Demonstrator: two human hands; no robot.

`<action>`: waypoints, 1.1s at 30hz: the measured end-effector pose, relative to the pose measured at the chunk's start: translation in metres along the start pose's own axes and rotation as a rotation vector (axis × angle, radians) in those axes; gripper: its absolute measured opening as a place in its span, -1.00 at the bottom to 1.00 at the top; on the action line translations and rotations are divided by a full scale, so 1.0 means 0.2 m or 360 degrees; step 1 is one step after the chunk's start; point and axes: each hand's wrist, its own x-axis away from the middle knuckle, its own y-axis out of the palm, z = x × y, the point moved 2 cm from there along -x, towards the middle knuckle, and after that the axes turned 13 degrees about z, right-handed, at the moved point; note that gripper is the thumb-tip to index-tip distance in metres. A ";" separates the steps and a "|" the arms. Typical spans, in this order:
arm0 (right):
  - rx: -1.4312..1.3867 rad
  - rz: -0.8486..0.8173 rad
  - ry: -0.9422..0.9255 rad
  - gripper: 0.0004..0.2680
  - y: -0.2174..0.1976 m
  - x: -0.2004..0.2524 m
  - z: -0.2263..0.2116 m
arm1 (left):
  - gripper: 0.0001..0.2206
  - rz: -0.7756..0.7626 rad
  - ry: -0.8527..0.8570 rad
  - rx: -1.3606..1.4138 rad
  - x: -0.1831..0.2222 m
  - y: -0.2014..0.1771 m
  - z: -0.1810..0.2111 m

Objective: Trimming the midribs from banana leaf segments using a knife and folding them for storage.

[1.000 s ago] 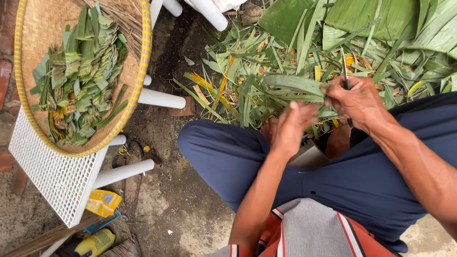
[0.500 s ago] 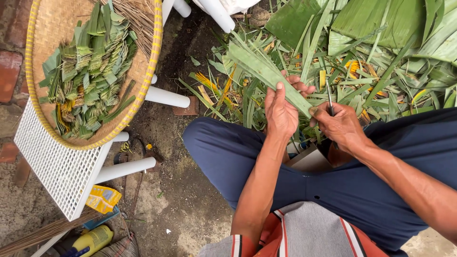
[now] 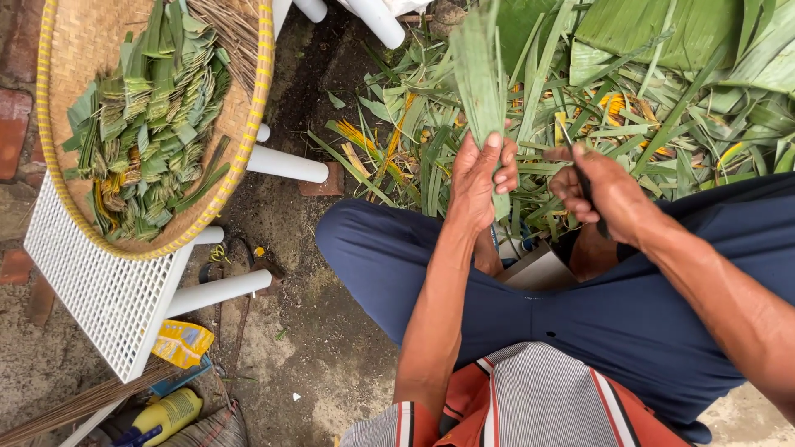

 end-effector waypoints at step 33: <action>-0.0997 -0.0900 0.0796 -0.73 -0.18 -0.09 0.09 | -0.79 -0.0524 -0.0904 -0.0431 0.12 0.03 0.05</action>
